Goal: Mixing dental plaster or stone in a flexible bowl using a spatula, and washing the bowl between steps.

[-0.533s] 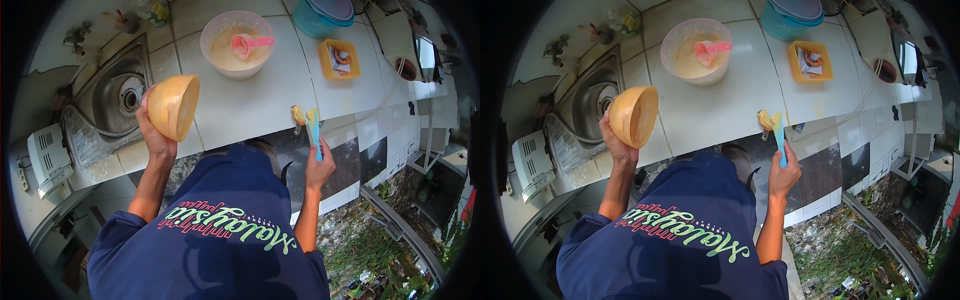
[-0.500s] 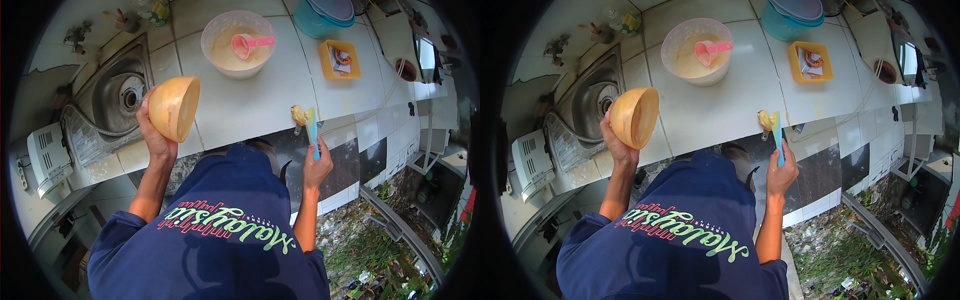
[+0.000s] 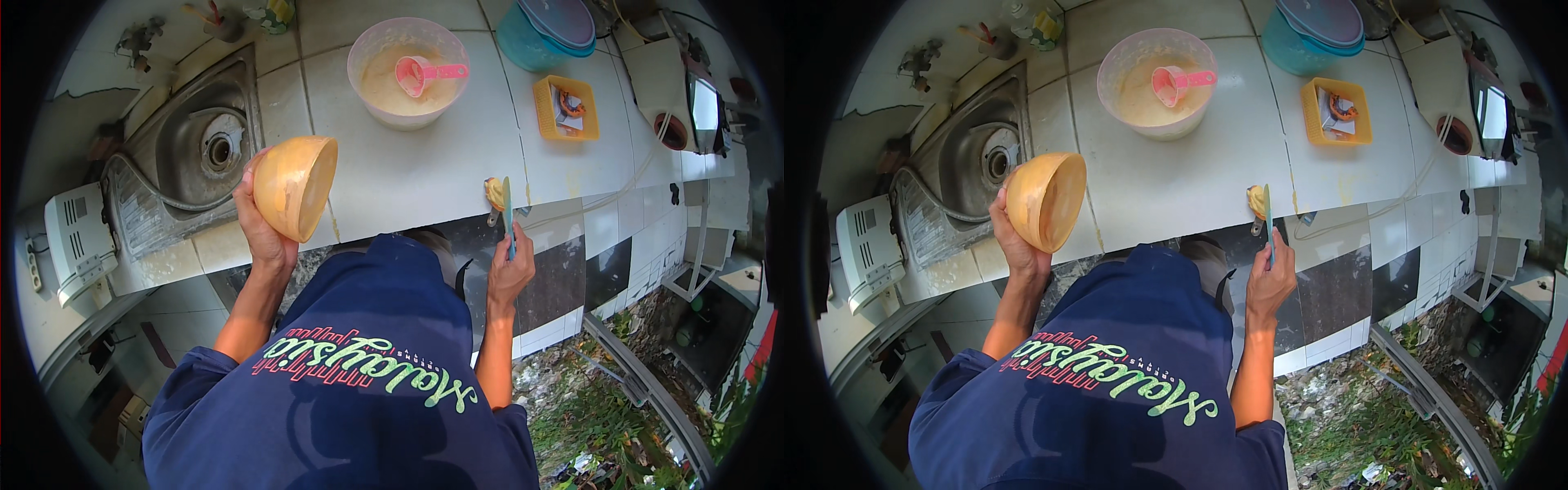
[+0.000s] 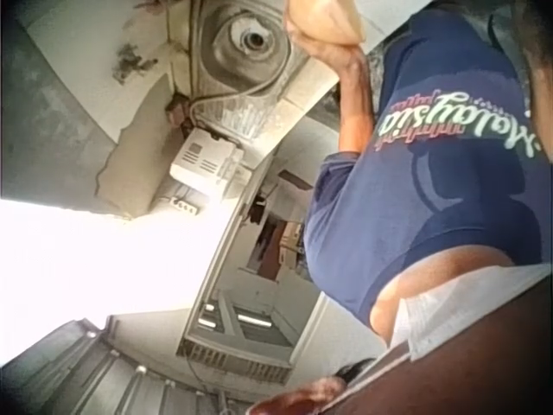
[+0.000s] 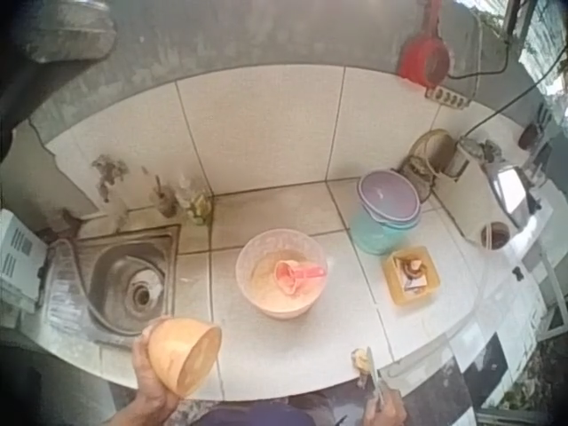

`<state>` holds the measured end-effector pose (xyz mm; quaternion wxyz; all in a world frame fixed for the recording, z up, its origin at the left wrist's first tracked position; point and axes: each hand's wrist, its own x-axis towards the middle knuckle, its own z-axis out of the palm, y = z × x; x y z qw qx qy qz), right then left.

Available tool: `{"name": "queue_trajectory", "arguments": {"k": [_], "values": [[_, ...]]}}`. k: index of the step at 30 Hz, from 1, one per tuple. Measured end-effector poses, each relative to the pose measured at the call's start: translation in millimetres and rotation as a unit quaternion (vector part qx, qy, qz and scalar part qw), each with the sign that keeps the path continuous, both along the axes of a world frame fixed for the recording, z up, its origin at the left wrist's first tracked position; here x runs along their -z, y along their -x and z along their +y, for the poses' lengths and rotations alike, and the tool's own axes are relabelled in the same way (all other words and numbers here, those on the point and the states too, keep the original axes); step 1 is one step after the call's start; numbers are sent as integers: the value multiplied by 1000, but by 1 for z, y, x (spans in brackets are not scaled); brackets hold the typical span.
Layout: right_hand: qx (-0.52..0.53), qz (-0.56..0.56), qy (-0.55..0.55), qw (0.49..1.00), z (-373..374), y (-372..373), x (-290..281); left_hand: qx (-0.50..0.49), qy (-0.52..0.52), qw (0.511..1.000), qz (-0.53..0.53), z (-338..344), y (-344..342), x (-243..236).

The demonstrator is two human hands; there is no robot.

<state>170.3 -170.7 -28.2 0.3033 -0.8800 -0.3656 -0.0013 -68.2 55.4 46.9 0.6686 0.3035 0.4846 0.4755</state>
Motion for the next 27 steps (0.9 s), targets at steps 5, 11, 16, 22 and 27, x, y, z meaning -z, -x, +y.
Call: {"name": "queue_trajectory", "arguments": {"k": [5, 11, 16, 22, 27], "values": [[15, -14, -23, 1000, -1, 0, -11, -12, 7, 1000, -14, 3, 1, 3], [61, 28, 29, 997, -9, -18, -26, -13, 18, 1000, -13, 2, 1, 2], [12, 39, 47, 998, -7, -29, -26, -18, 20, 1000, -13, 3, 0, 2], [-15, 33, 57, 998, -8, -30, -28, -28, 21, 999, -12, 4, 2, 5], [-21, 8, 40, 999, -15, -31, -20, -32, 26, 999, 1, 3, 1, 6]]}}
